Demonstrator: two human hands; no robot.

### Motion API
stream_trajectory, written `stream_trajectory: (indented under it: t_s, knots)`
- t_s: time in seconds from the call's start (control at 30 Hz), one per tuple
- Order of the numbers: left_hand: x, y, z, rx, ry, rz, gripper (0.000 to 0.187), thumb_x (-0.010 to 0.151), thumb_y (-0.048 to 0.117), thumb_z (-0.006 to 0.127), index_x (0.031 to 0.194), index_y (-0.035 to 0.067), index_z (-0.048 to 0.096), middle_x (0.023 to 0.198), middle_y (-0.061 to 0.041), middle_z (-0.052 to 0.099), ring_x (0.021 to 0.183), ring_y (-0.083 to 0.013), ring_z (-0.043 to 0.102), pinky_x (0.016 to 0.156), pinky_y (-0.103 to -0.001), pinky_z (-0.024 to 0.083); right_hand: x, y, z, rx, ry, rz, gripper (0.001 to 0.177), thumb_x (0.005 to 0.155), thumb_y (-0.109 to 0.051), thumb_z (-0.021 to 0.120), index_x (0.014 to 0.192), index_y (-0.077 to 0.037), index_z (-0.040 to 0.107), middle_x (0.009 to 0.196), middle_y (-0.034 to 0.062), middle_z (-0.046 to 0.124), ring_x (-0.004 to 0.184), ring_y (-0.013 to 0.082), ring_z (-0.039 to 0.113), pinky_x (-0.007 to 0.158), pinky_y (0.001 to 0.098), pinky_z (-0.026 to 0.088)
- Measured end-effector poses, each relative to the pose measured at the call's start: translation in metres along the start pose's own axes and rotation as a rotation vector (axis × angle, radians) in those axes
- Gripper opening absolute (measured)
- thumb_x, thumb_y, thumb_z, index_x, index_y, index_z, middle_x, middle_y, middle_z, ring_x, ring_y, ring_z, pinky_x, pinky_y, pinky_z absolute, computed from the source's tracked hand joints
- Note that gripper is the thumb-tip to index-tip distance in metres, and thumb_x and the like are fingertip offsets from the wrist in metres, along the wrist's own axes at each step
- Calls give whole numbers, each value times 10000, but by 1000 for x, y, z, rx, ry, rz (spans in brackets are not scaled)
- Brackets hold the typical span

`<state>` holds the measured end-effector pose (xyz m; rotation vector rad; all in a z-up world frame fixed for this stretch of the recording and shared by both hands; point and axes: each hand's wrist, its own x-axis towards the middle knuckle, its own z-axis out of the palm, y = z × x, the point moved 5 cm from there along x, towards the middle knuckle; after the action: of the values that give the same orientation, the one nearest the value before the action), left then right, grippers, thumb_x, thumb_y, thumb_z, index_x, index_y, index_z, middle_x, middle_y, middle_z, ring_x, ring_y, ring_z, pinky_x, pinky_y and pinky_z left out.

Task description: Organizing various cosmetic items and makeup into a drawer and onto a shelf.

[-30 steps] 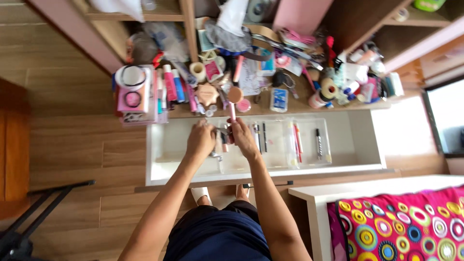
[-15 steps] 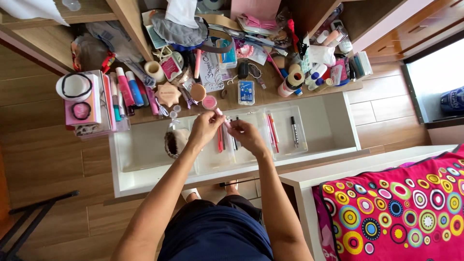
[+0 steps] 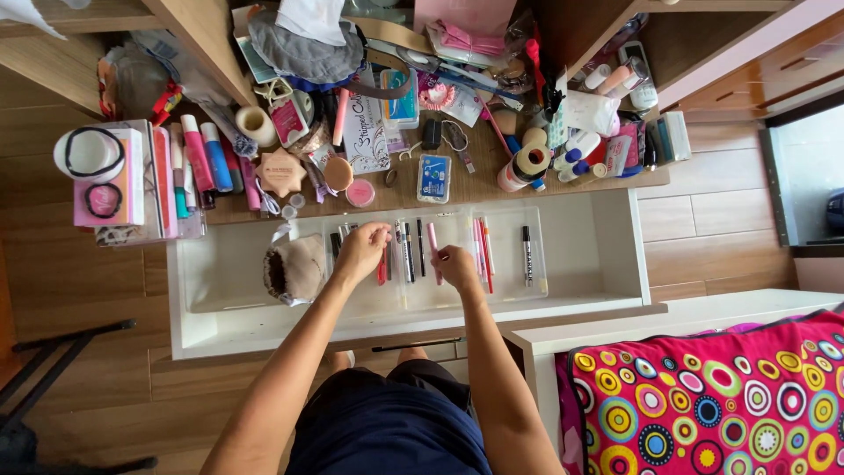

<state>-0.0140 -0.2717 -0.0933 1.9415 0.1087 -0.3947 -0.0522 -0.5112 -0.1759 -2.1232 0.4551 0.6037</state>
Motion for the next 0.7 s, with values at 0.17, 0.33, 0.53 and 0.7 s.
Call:
stream_trajectory:
  t_s: [0.17,0.33,0.53,0.7]
  knots:
    - [6,-24,24,12,4,-33,276,1035,177,530,1193,21,693,1059,-119,784,950,-200,758,854,-315,578,36,29,24,-87,81,-13,259,842,-215,788,1044,-56,752,775,135,755,703,245,749,660,367,580]
    - [7,-9,16,15,71,-25,273,1044,183,523,1202,35,690,1076,-115,785,990,-213,757,870,-321,572,56,30,34,-88,107,-41,296,848,-191,746,1127,-91,732,827,149,763,755,287,760,718,395,596]
    - [4,14,-2,-18,155,-14,275,1053,178,517,1213,26,682,1083,-124,783,990,-214,763,858,-316,576,73,30,37,-156,116,-230,326,804,-183,763,1117,-96,736,869,150,764,827,323,744,766,402,588]
    - [-9,40,-31,-184,216,72,277,1056,157,520,1224,-13,660,1099,-136,776,1030,-192,751,884,-301,575,58,-44,33,-161,-108,-353,236,893,-241,759,963,-16,780,798,141,749,733,252,714,689,376,562]
